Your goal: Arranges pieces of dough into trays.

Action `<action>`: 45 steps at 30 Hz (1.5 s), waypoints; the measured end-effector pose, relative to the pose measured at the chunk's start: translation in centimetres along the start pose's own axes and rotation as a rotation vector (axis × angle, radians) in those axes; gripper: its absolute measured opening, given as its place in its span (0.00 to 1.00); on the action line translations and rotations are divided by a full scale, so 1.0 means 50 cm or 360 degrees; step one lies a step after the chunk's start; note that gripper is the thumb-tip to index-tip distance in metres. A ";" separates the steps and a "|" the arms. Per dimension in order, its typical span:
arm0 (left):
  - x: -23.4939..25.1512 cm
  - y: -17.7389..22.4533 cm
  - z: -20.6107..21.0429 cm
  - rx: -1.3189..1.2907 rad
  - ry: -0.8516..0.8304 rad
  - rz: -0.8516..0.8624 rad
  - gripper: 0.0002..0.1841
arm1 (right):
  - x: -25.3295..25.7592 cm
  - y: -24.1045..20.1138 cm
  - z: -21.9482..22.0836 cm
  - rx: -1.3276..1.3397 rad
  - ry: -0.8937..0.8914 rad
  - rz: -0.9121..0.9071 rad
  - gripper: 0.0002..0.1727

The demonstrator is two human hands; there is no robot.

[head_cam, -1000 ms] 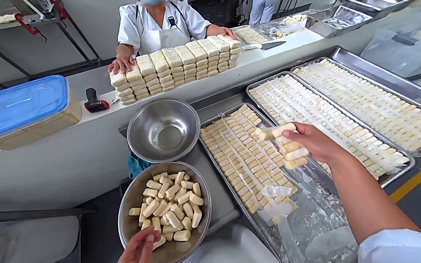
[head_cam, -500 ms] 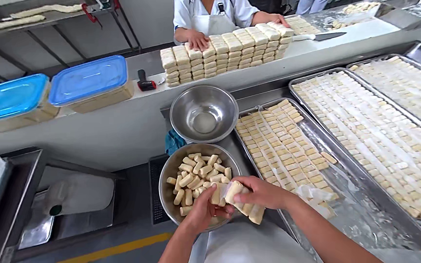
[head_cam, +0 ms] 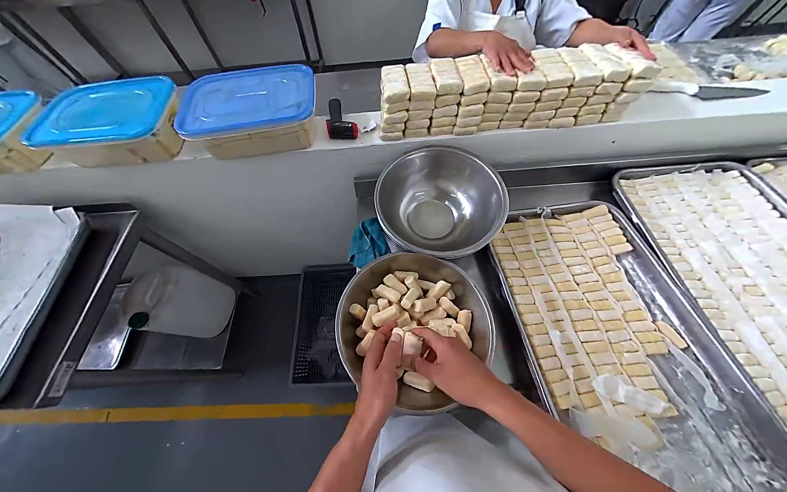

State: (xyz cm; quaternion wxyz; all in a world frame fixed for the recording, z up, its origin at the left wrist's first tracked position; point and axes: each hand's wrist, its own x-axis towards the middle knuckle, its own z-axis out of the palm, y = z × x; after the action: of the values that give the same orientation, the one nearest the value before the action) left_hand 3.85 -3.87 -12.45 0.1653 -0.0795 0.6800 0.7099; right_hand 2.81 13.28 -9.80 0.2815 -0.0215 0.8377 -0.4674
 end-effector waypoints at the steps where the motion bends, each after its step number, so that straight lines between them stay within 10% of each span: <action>1: -0.004 0.004 0.001 0.0003 -0.0008 0.0029 0.25 | 0.002 0.007 0.005 0.0064 0.0057 -0.0011 0.30; 9: 0.004 0.019 -0.013 0.0021 -0.0117 -0.0079 0.17 | -0.005 0.032 0.027 0.0593 0.0216 0.0005 0.24; 18: 0.014 0.004 0.009 0.0789 0.0172 0.0368 0.17 | -0.014 0.032 0.047 -0.0080 0.0678 -0.0187 0.19; 25: 0.031 0.031 -0.096 0.0568 0.0313 0.0257 0.18 | -0.015 0.051 -0.070 0.0072 0.0735 0.0072 0.22; 31: 0.005 0.003 -0.082 0.0686 -0.0119 0.0052 0.22 | 0.034 0.077 -0.122 -0.0265 0.0694 -0.0052 0.17; 39: 0.005 -0.020 -0.019 0.0570 -0.0189 0.0002 0.24 | 0.073 0.071 -0.062 -0.0737 0.0364 0.0105 0.51; 45: 0.093 0.010 -0.012 0.0793 -0.0088 -0.0004 0.32 | 0.061 0.087 -0.034 -0.0787 0.0413 -0.0097 0.40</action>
State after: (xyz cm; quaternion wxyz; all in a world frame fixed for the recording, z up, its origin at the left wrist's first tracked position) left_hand -0.73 -3.89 -13.61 0.1994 -0.0177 0.8291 0.5221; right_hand 0.39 16.12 -13.95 0.1439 -0.0547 0.9544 -0.2558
